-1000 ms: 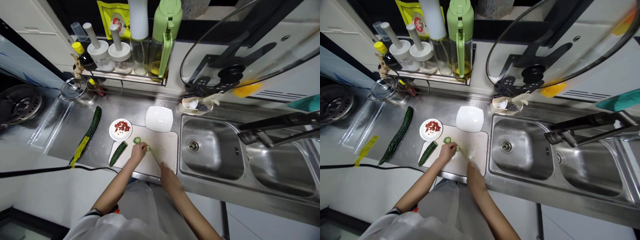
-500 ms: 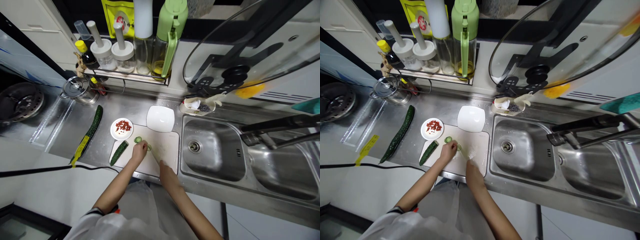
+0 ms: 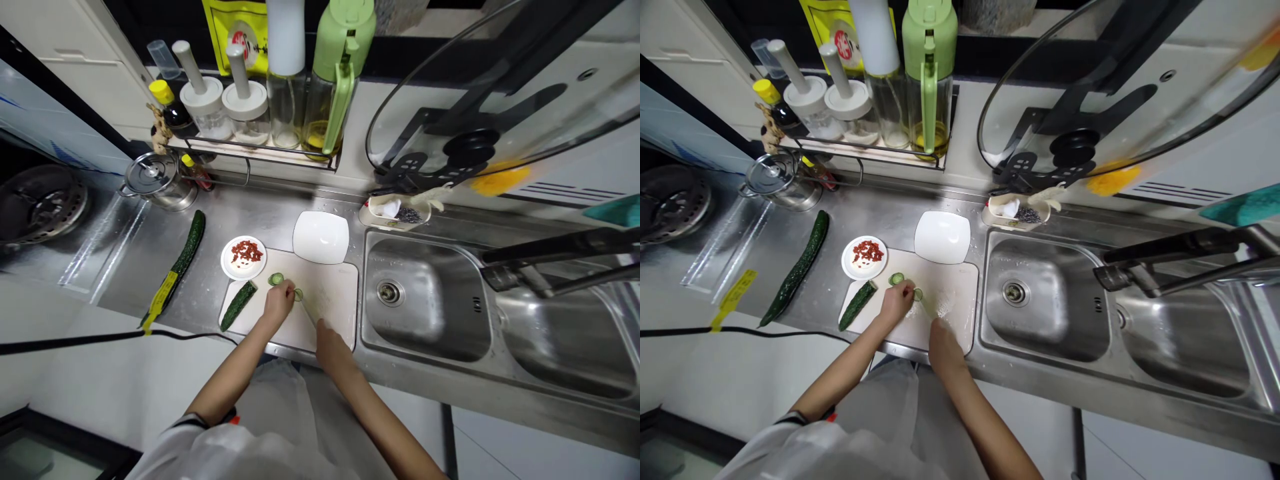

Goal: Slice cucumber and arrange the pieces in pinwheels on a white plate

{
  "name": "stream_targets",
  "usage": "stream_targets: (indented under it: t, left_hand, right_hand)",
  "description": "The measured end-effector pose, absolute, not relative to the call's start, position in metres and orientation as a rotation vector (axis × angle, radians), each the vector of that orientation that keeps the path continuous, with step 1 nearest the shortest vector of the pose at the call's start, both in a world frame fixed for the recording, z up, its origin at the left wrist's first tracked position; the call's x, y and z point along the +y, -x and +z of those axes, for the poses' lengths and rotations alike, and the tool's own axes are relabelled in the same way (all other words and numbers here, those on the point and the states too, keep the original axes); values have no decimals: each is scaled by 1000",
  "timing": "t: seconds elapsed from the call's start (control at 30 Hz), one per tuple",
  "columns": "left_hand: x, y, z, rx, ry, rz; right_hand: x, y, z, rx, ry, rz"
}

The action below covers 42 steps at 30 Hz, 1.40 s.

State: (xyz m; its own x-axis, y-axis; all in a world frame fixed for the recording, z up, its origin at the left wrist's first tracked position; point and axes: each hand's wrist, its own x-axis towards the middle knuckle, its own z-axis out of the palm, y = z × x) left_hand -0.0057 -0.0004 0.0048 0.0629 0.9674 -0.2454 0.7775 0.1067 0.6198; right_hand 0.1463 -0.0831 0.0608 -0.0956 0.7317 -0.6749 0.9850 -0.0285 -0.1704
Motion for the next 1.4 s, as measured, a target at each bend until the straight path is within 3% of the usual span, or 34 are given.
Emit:
stream_targets:
  t: [0.43,0.93,1.4]
  left_hand:
    - [-4,6,8,1754,-1692,452]
    - [11,36,15,2099,-1585,618]
    - [-13,28,0,1862,-1828,724]
  right_hand:
    - [-109,-159,80,1682,-1826,-1039]
    - [-114,-161,79,1684,-1864,-1061]
    - [-124,-174,63,1813,-2080,-1087]
